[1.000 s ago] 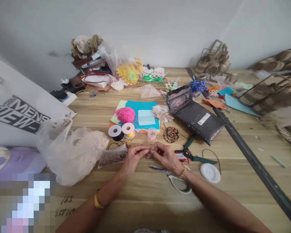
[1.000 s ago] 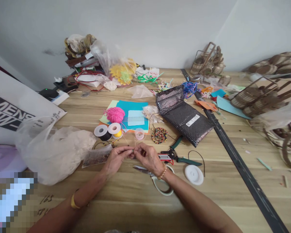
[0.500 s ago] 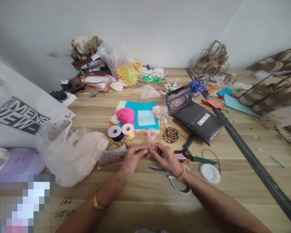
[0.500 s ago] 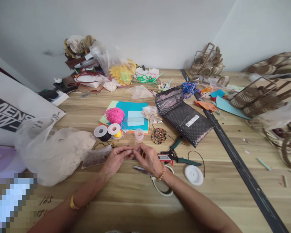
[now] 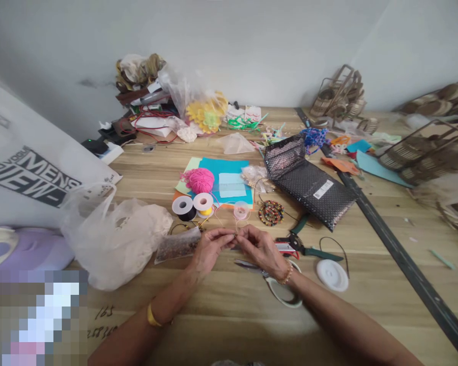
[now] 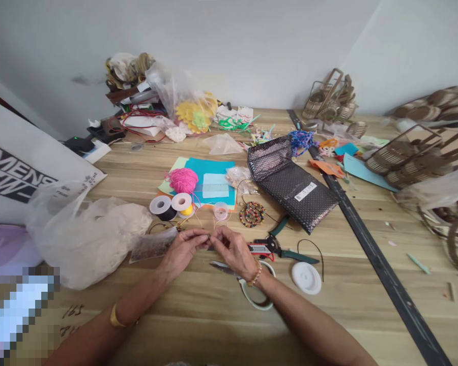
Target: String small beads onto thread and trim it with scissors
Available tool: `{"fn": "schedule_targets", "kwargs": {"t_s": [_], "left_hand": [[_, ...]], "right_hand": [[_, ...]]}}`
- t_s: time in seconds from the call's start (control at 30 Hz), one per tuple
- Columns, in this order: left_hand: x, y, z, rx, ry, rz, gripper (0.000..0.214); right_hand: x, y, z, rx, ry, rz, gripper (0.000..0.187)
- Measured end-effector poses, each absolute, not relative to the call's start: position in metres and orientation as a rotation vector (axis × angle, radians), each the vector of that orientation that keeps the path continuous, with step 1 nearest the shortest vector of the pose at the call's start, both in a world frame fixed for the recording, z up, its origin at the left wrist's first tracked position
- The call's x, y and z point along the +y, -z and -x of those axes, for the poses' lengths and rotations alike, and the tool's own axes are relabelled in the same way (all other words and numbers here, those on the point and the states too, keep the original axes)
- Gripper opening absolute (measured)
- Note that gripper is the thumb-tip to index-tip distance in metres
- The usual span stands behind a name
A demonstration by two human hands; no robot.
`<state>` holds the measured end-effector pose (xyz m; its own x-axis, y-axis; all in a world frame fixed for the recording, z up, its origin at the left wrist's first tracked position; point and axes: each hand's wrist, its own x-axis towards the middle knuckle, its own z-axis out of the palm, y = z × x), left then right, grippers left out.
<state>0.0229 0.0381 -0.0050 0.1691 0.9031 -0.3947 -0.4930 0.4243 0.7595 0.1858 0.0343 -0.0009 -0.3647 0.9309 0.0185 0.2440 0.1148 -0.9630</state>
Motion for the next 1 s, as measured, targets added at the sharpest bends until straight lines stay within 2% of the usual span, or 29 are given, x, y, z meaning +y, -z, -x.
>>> {"fn": "schedule_targets", "kwargs": {"t_s": [0.63, 1.0], "left_hand": [[0.0371, 0.0109, -0.0207, 1.033, -1.051, -0.751, 0.018], [0.0374, 0.0120, -0.0196, 1.023, -1.053, -0.771, 0.017]], "right_hand": [[0.0355, -0.0014, -0.1832, -1.701, -1.274, 1.142, 0.028], [0.0366, 0.0077, -0.1854, -1.724, -1.118, 1.116, 0.020]]}}
